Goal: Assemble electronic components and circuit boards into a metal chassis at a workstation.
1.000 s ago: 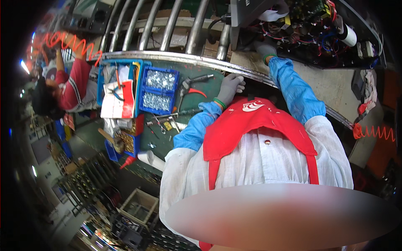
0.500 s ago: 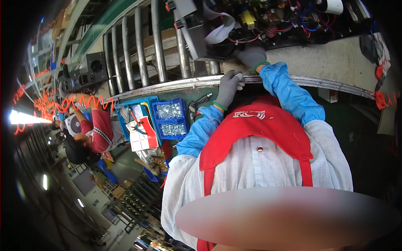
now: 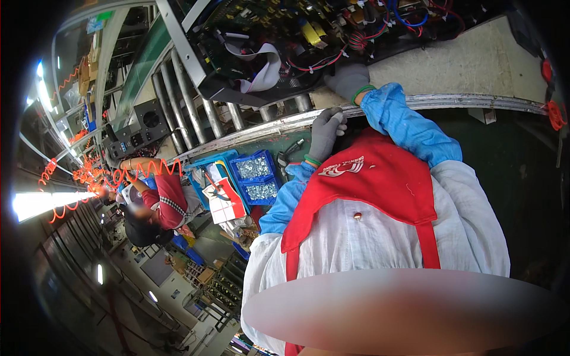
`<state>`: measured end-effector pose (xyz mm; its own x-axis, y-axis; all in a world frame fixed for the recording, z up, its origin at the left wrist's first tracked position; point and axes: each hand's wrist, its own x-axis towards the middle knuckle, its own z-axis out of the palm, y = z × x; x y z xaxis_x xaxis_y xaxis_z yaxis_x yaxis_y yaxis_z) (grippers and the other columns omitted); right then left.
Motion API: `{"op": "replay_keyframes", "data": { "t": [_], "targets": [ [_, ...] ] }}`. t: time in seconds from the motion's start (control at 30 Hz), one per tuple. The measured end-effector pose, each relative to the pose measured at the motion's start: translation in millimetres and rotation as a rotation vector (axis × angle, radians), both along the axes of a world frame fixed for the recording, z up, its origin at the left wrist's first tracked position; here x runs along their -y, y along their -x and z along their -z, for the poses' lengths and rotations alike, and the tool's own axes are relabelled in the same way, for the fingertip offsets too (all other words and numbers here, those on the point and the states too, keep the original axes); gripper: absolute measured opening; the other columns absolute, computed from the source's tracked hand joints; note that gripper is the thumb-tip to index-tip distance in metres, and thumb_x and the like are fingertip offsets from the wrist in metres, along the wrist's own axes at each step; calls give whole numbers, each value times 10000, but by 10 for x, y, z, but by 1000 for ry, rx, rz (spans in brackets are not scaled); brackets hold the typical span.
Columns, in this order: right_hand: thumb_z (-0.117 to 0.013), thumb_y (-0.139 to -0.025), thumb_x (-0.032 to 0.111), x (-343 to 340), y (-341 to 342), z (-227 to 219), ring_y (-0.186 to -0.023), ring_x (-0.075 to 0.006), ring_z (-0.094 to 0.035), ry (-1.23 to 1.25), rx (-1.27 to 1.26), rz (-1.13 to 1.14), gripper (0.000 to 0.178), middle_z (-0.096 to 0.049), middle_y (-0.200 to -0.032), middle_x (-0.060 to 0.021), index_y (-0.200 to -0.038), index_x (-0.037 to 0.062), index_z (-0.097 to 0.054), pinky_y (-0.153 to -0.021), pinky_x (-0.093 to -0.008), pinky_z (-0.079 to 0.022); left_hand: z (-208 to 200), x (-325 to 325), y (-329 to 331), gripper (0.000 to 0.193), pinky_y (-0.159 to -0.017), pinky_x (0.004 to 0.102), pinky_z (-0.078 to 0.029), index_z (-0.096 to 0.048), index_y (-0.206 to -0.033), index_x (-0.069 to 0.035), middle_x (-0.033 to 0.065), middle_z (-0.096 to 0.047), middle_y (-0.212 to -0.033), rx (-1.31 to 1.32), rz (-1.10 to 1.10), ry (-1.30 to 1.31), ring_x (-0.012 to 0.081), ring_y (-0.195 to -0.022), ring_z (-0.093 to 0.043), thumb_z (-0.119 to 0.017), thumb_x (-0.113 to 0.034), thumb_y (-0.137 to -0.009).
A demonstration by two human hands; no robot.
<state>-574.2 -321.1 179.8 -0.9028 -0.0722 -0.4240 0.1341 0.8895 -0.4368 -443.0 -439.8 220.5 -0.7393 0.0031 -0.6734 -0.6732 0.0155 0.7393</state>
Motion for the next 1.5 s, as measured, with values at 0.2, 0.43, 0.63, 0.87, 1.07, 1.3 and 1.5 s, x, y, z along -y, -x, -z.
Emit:
{"op": "replay_keyframes", "data": {
  "t": [0.2,0.43,0.63,0.87,1.07,1.3,1.5],
  "targets": [
    [-537,-851,498,43,55,56,-1093,-348,-632,75,-98,9,516,-650,-1202,-160,-1184,119,-646,-886,-492,-493,-25,-68,4,356,-642,230,-494,-567,-1227,44,78,-650,-934,9,20,41,111,-736,-597,-576,-188,-956],
    [-569,-850,385,162,69,348,-954,-360,-672,119,-244,80,401,-691,-1051,-178,-1089,86,-687,-828,-487,-521,20,-90,-55,330,-640,227,-492,-581,-1194,34,80,-658,-926,26,19,37,111,-737,-599,-586,-190,-952],
    [-572,-840,327,119,124,474,-882,-374,-687,232,-263,50,343,-694,-1010,-211,-1013,66,-712,-744,-478,-547,-32,-152,11,337,-674,242,-499,-577,-1205,51,93,-664,-950,-22,36,51,130,-776,-615,-585,-167,-947],
    [-587,-826,291,-136,251,194,-908,-362,-683,246,-105,-403,304,-695,-1026,-201,-994,82,-728,-770,-477,-541,-265,-191,637,244,-750,378,-514,-643,-1083,-3,149,-674,-950,-873,348,817,288,-858,-649,-589,-175,-920],
    [-593,-835,314,-302,229,188,-926,-369,-675,321,-123,-268,310,-689,-1058,-198,-1000,86,-723,-823,-461,-533,-138,-296,1237,221,-706,475,-498,-644,-916,-51,194,-664,-886,-623,856,1204,375,-794,-645,-545,-247,-887],
    [-584,-843,392,-7,240,708,-967,-374,-669,277,-285,-155,359,-684,-1117,-185,-1025,121,-734,-855,-470,-524,376,-160,1747,252,-687,481,-504,-709,-805,-93,156,-701,-805,-867,611,1093,365,-737,-668,-587,-312,-777],
    [-573,-848,392,-37,246,1100,-1034,-363,-650,287,-290,-174,391,-678,-1140,-190,-1090,120,-715,-914,-461,-504,411,-271,1731,291,-652,449,-501,-701,-908,-90,167,-699,-846,-961,727,1216,365,-717,-658,-562,-334,-831]
  ]
}}
